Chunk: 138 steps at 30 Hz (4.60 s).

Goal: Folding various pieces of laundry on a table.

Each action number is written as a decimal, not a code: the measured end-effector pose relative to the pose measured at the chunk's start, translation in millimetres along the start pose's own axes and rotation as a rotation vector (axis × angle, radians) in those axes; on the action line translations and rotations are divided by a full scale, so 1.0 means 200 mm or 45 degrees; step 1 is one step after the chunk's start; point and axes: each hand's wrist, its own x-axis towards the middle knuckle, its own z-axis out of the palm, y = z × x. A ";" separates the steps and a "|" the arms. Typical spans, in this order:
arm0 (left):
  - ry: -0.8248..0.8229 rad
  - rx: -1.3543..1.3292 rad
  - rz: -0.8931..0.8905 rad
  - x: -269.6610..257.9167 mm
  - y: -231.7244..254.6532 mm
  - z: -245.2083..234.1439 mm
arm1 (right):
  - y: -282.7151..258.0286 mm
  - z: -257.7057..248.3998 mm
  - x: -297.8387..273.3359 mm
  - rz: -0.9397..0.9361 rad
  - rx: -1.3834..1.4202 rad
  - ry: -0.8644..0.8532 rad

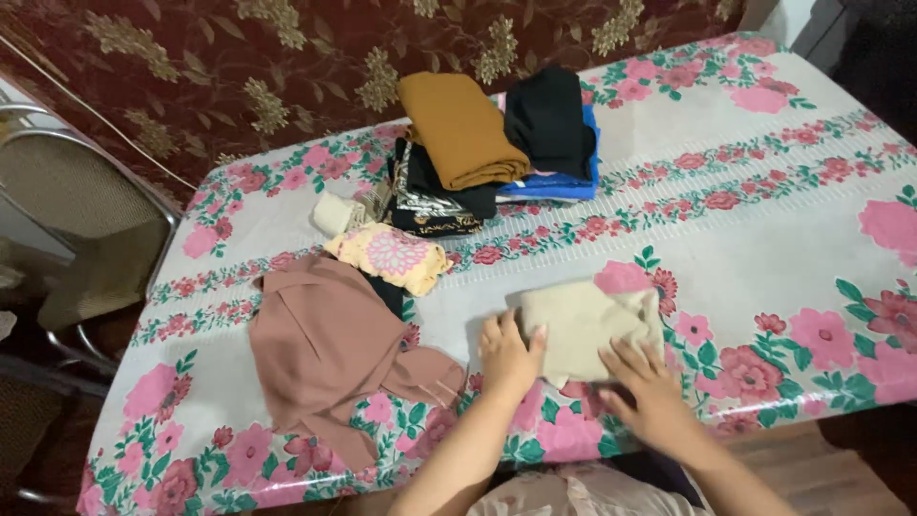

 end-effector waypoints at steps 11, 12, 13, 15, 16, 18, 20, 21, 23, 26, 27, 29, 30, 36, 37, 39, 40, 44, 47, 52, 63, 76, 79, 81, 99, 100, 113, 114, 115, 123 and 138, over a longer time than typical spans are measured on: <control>-0.481 -0.308 -0.004 0.10 -0.23 0.05 | 0.38 0.14 -0.02 0.423 0.886 0.188; -0.581 -0.444 -0.141 0.11 -0.20 0.00 | 0.46 0.16 0.03 0.549 1.092 0.224; -0.563 -0.448 -0.144 0.15 -0.20 -0.03 | 0.40 0.07 0.13 0.533 1.092 0.215; -0.423 -0.462 -0.167 0.22 -0.19 -0.11 | 0.28 -0.12 0.33 0.301 1.161 0.333; -0.406 -0.467 -0.169 0.30 -0.19 -0.14 | 0.31 -0.10 0.43 0.284 1.161 0.324; -0.216 -0.673 -0.149 0.44 -0.19 -0.21 | 0.38 -0.06 0.63 0.196 0.976 0.510; -0.084 -0.941 -0.078 0.64 -0.09 -0.33 | 0.47 0.11 0.69 0.250 0.565 0.549; 0.038 -1.204 0.003 0.74 -0.04 -0.39 | 0.53 0.18 0.73 0.309 0.153 0.593; 0.122 -1.410 -0.012 0.85 0.26 -0.72 | 0.58 0.21 0.76 0.305 0.380 0.568; 0.274 -1.826 0.027 1.07 0.52 -0.95 | 0.63 0.26 0.73 0.330 0.603 0.489; 0.367 -2.048 0.101 1.16 0.58 -0.99 | 0.65 0.27 0.72 0.336 0.592 0.446; 0.547 -2.035 0.077 1.42 0.57 -0.84 | 0.64 0.26 0.74 0.389 0.596 0.444; 0.732 -2.019 0.056 1.56 0.57 -0.77 | 0.64 0.25 0.75 0.435 0.599 0.440; 0.183 -1.802 -0.646 1.46 0.37 -0.07 | 0.67 0.25 0.76 0.357 0.571 0.474; 0.187 -1.808 -0.644 1.40 0.28 0.00 | 0.68 0.25 0.76 0.352 0.567 0.473; 0.109 -1.889 -0.382 1.30 0.11 0.14 | 0.69 0.27 0.77 0.347 0.662 0.470; 0.119 -1.889 -0.389 1.28 0.01 0.09 | 0.69 0.27 0.77 0.344 0.664 0.459; 0.216 -1.438 -0.252 1.19 -0.44 -0.16 | 0.69 0.27 0.76 0.460 0.691 0.307; 0.574 -0.250 -0.149 0.92 -0.52 -0.55 | 0.68 0.28 0.76 0.400 0.640 0.340; 0.542 0.721 -0.321 0.57 -0.88 -0.67 | 0.67 0.28 0.74 0.316 0.550 0.400; 1.058 0.271 -0.052 0.56 -1.19 -0.68 | 0.62 0.25 0.73 0.248 0.292 0.394; 0.732 0.212 -0.168 0.52 -1.70 -0.83 | 0.57 0.23 0.74 0.144 -0.081 0.365; 0.559 0.374 -0.127 0.45 -1.66 -0.90 | 0.55 0.23 0.73 0.108 -0.133 0.380; 0.450 0.478 -0.099 0.43 -1.58 -0.89 | 0.46 0.21 0.73 -0.069 -0.170 0.370; 0.698 0.083 -0.032 0.34 -1.09 -1.10 | -0.26 0.78 0.98 0.677 1.300 -0.441; 0.778 -0.032 -0.047 0.38 -1.15 -1.09 | -0.22 0.68 1.00 0.680 1.304 -0.434; 1.135 -0.011 -0.112 0.51 -0.99 -0.79 | 0.37 0.16 1.11 1.044 2.152 -0.039; 1.008 0.266 -0.054 0.51 -0.91 -0.75 | 0.40 0.18 1.11 1.108 2.199 -0.175; 1.004 0.269 -0.053 0.51 -0.85 -0.73 | 0.43 0.20 1.13 1.113 2.202 -0.175; -0.021 0.193 0.427 0.53 -0.83 -0.60 | 0.70 0.31 1.10 1.018 2.124 -0.366; 0.227 0.619 0.059 0.81 -0.61 -0.51 | 0.11 -0.09 1.01 1.247 2.000 -0.125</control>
